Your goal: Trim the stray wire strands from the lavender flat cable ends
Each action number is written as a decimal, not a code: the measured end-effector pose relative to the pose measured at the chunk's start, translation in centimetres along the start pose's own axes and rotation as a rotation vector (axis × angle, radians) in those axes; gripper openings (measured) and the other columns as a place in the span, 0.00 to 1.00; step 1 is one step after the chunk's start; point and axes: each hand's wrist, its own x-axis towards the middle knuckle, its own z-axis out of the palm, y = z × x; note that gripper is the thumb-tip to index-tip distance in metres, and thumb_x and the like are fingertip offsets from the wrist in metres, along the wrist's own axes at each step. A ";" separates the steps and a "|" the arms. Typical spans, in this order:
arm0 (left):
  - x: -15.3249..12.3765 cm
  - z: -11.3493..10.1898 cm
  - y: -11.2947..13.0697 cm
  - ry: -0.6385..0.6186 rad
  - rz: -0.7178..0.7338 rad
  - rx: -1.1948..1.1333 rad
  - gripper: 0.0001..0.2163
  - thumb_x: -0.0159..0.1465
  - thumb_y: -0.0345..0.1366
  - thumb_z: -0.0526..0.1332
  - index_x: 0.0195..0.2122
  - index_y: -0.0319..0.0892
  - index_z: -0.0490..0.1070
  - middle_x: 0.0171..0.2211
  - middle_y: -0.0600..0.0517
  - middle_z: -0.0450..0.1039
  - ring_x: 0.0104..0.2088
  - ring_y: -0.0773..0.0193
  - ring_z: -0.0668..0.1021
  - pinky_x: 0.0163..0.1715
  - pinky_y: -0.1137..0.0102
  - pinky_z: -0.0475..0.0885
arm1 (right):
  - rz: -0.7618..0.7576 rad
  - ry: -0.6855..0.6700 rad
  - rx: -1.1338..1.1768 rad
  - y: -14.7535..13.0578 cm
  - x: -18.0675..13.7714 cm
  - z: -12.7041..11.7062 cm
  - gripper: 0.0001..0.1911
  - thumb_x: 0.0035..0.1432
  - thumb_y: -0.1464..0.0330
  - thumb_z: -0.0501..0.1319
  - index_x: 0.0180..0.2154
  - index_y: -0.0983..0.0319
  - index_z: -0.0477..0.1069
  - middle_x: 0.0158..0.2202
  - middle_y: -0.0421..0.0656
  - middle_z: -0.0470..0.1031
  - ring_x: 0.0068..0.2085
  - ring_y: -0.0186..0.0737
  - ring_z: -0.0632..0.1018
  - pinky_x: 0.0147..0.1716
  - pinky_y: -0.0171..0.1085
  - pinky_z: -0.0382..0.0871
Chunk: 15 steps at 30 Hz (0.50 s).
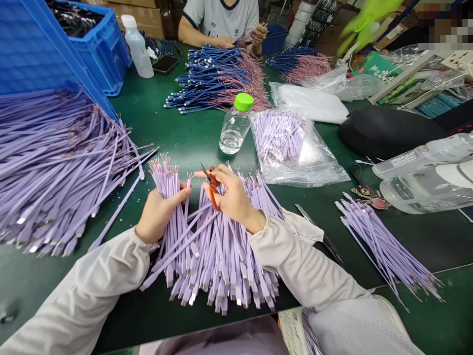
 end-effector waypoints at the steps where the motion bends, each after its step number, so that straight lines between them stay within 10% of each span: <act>1: 0.0 0.0 0.0 0.000 0.001 -0.003 0.13 0.46 0.43 0.68 0.27 0.40 0.72 0.26 0.54 0.70 0.29 0.62 0.71 0.37 0.67 0.65 | 0.003 -0.014 0.000 0.0 0.0 0.0 0.14 0.56 0.73 0.57 0.44 0.62 0.73 0.31 0.40 0.64 0.31 0.33 0.69 0.35 0.35 0.68; 15: 0.0 0.0 -0.2 0.006 -0.001 0.001 0.14 0.46 0.44 0.69 0.27 0.40 0.73 0.24 0.55 0.69 0.28 0.64 0.70 0.35 0.69 0.65 | 0.008 -0.005 -0.001 0.0 0.1 0.1 0.12 0.55 0.73 0.57 0.42 0.63 0.73 0.33 0.41 0.68 0.32 0.33 0.70 0.34 0.35 0.69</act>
